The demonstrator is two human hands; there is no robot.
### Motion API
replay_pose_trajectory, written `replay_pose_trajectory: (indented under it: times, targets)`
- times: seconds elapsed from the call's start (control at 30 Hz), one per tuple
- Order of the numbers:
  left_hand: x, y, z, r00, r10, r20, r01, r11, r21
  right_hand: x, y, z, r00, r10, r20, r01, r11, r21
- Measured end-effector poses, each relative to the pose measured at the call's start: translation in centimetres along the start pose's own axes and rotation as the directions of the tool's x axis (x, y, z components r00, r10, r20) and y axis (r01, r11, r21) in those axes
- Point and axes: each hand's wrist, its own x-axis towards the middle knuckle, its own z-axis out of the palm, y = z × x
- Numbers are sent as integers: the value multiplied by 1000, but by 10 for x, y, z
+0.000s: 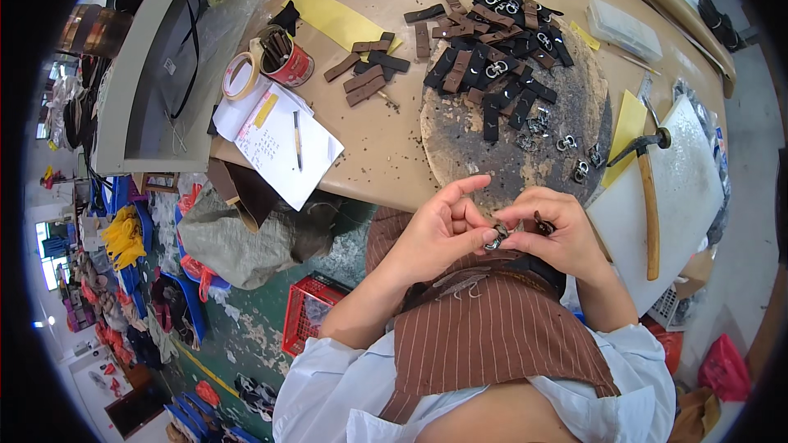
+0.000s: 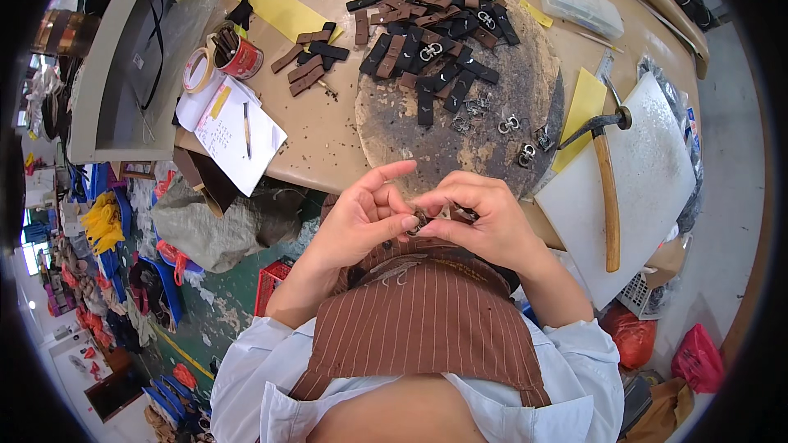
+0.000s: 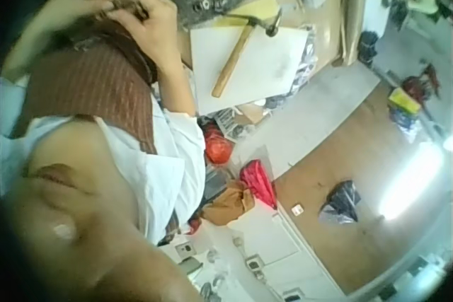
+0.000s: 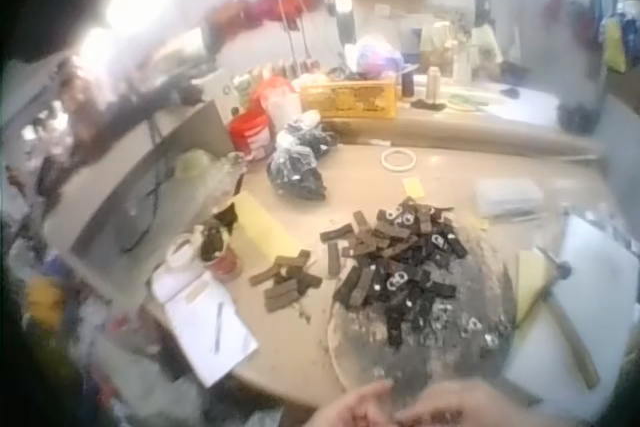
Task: The person assembles small leather keychains at a workbench. They pick up a leather strap and a metal clasp, attach the clasp to the strap, and use a hammer to secure it. The person repeats this process for multiple units, placing the finished keychains on a wooden board.
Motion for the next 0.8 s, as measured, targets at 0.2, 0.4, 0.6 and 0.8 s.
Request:
replay_pose_trajectory:
  times: [0.2, 0.4, 0.6, 0.8]
  targets:
    - [-5, -2, 3, 999, -36, 19, 34, 995, 93, -4, 2, -7, 980, -173, 104, 180, 981, -70]
    - [-2, -5, 2, 999, -49, 7, 48, 989, 138, -6, 12, -6, 979, -180, 91, 189, 977, -101]
    - [-2, -2, 5, 996, -84, 19, 78, 972, 223, -12, 16, 0, 971, -233, 56, 238, 967, -96]
    - [11, -9, 3, 990, -139, -11, 137, 960, 244, -11, 36, 2, 969, -243, 34, 245, 954, -175]
